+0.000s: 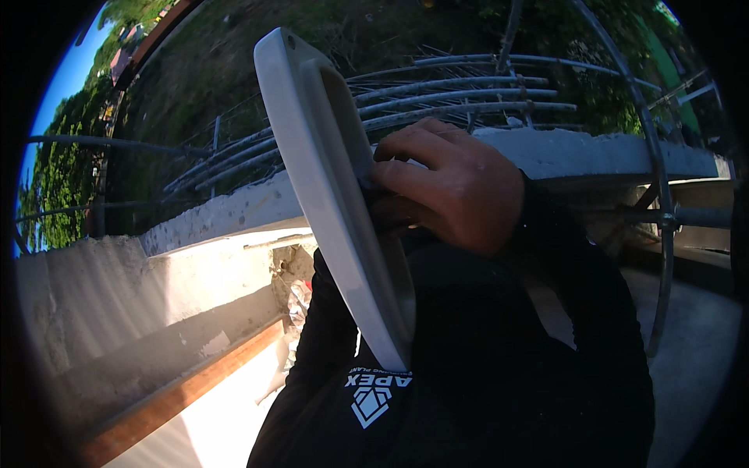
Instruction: The person carries a white plastic cover and a beige plastic housing, then assembles a black internal mechanism into the housing. The person inserts the mechanism, secures it, and attaches the cover, completing the assembly of a single plastic component.
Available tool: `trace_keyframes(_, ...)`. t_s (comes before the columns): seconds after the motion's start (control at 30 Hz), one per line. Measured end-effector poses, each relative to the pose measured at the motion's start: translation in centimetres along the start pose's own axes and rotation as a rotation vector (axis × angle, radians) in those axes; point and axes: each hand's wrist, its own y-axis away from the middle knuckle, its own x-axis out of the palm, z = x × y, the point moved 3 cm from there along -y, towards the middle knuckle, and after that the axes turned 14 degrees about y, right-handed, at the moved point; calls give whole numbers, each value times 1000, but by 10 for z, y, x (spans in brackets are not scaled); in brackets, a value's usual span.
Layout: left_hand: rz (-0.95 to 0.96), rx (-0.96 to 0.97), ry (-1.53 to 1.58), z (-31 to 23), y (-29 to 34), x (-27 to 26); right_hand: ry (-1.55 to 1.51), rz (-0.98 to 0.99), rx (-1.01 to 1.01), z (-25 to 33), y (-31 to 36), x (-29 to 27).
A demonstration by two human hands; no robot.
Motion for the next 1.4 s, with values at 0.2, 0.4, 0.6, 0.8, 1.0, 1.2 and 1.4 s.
trace_keyframes(0.2,-9,75,-75,-3,-1,0,129,-63,-68,26,20,-14)
trace_keyframes(0.4,14,112,-129,3,2,-1,83,34,9,33,38,3)
trace_keyframes(0.6,20,132,-152,5,1,-2,95,24,37,32,44,9)
trace_keyframes(0.8,27,147,-163,7,0,-2,100,-25,5,29,45,15)
trace_keyframes(1.0,27,159,-178,7,1,-1,103,-11,9,27,45,19)
trace_keyframes(1.2,26,169,-180,7,3,-2,71,26,19,25,45,21)
trace_keyframes(1.4,22,169,-188,8,5,-1,4,75,88,21,44,18)
